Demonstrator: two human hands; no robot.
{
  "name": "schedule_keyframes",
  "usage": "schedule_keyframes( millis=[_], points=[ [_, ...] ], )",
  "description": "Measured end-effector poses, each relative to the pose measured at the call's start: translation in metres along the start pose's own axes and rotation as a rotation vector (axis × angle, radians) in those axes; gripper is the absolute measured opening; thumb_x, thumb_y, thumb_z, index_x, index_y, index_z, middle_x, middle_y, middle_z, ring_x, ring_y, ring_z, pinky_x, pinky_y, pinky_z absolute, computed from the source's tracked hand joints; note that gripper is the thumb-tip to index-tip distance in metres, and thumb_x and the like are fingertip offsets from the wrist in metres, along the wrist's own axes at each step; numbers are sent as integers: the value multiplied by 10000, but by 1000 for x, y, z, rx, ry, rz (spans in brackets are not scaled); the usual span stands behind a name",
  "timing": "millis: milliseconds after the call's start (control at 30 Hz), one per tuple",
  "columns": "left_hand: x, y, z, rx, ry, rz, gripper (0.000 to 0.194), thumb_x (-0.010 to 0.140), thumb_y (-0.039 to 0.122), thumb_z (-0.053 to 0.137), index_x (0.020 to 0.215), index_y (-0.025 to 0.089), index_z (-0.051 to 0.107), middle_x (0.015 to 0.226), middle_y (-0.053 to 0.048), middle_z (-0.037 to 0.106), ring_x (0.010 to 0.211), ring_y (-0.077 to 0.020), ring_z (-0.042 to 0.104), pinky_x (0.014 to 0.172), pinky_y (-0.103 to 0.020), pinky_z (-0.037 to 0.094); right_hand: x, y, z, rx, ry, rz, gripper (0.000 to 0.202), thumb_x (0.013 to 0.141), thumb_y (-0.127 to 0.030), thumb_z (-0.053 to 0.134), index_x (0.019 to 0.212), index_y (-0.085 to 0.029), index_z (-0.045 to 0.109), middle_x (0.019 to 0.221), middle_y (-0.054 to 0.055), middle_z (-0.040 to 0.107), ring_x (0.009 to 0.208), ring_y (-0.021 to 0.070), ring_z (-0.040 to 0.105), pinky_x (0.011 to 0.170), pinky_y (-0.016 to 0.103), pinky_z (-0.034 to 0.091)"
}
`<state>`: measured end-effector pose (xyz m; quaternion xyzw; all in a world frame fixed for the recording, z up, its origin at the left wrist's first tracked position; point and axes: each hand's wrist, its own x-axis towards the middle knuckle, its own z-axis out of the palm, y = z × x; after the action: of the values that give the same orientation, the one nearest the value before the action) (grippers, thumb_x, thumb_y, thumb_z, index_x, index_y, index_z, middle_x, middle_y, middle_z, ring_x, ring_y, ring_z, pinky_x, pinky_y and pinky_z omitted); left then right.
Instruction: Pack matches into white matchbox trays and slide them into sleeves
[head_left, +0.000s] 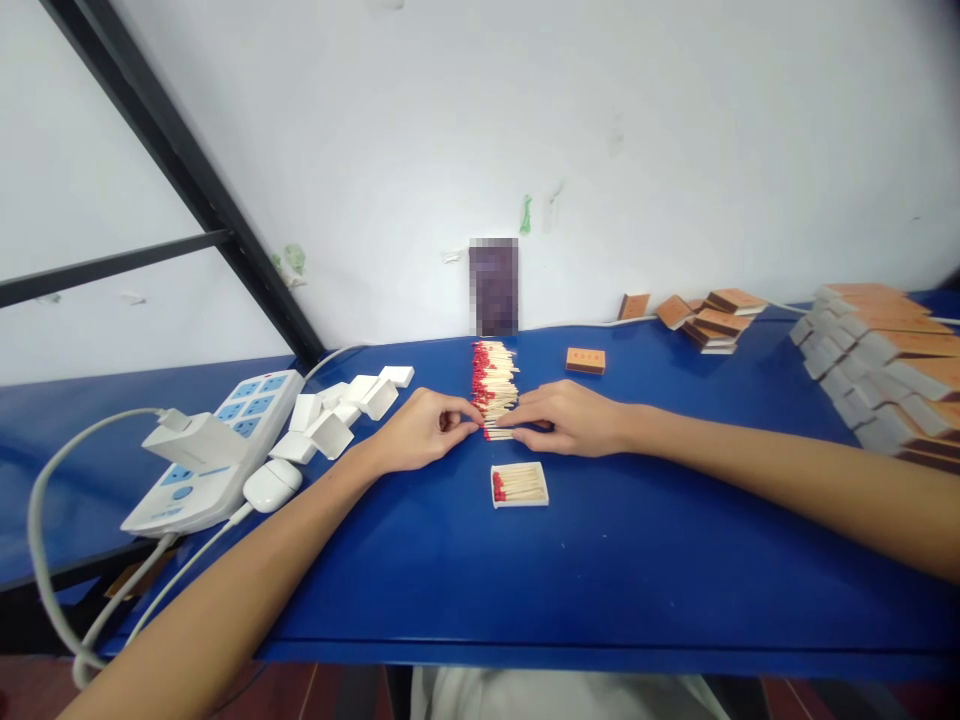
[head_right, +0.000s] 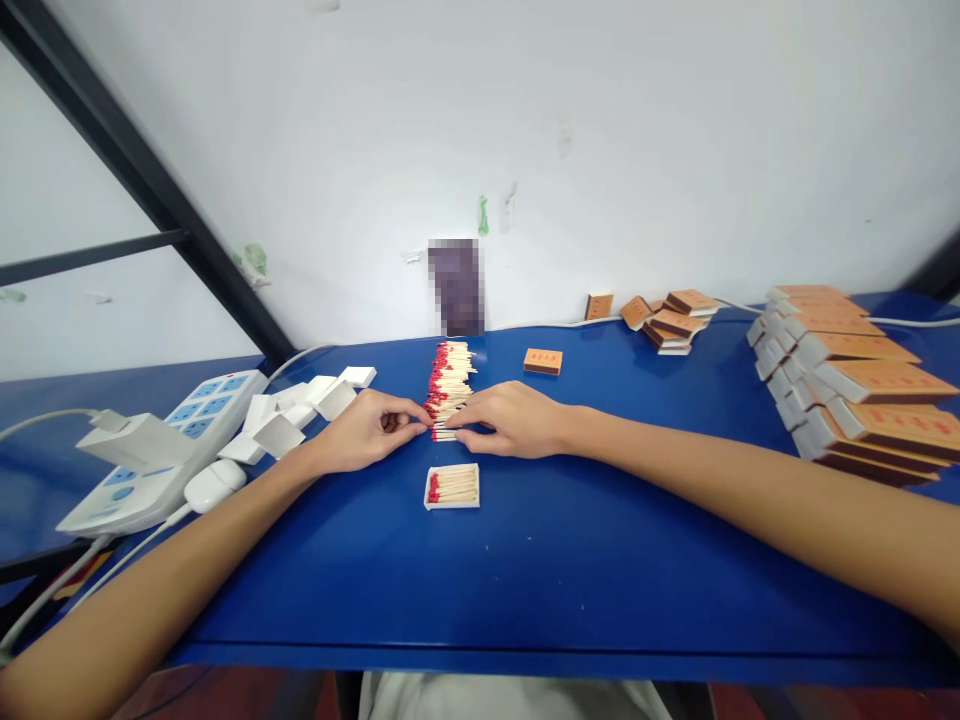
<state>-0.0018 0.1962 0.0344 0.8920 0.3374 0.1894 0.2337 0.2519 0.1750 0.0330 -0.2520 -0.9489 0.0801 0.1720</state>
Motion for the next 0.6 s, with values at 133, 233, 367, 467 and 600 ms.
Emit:
schedule_keyframes(
  millis=[133, 233, 367, 467, 600],
  points=[
    [1, 0, 0, -15, 5, -7, 175, 892, 278, 572, 945, 185, 710, 566, 48, 512, 505, -74, 432, 525, -204, 343, 0, 0, 0, 10, 0, 12, 306, 938, -269, 477, 1137, -187, 695, 906, 57, 719, 754, 158, 619, 658, 246, 406],
    [1, 0, 1, -11, 11, -2, 182, 895, 281, 570, 952, 184, 713, 576, 45, 524, 513, -74, 438, 529, -203, 342, 0, 0, 1, 20, 13, 22, 318, 940, -274, 474, 1167, -189, 680, 945, 60, 721, 772, 158, 629, 666, 244, 409],
    [1, 1, 2, 12, 8, 0, 195, 902, 291, 561, 951, 184, 717, 581, 41, 531, 516, -76, 441, 525, -205, 331, -1, 1, 1, 11, 26, 7, 311, 946, -283, 463, 1132, -181, 690, 925, 62, 721, 753, 158, 625, 663, 247, 407],
    [1, 3, 2, 25, -1, 2, 197, 908, 294, 554, 944, 185, 714, 583, 41, 528, 518, -76, 438, 530, -205, 330, -1, 2, 1, 24, 31, -1, 298, 941, -266, 470, 1117, -180, 694, 906, 55, 720, 742, 154, 619, 661, 246, 405],
    [1, 4, 1, 18, -14, -4, 195, 911, 292, 548, 950, 188, 708, 587, 43, 524, 520, -77, 433, 528, -207, 324, -2, 2, 1, 25, 42, 38, 308, 938, -292, 483, 1146, -184, 682, 880, 51, 718, 714, 153, 613, 650, 250, 407]
  ],
)
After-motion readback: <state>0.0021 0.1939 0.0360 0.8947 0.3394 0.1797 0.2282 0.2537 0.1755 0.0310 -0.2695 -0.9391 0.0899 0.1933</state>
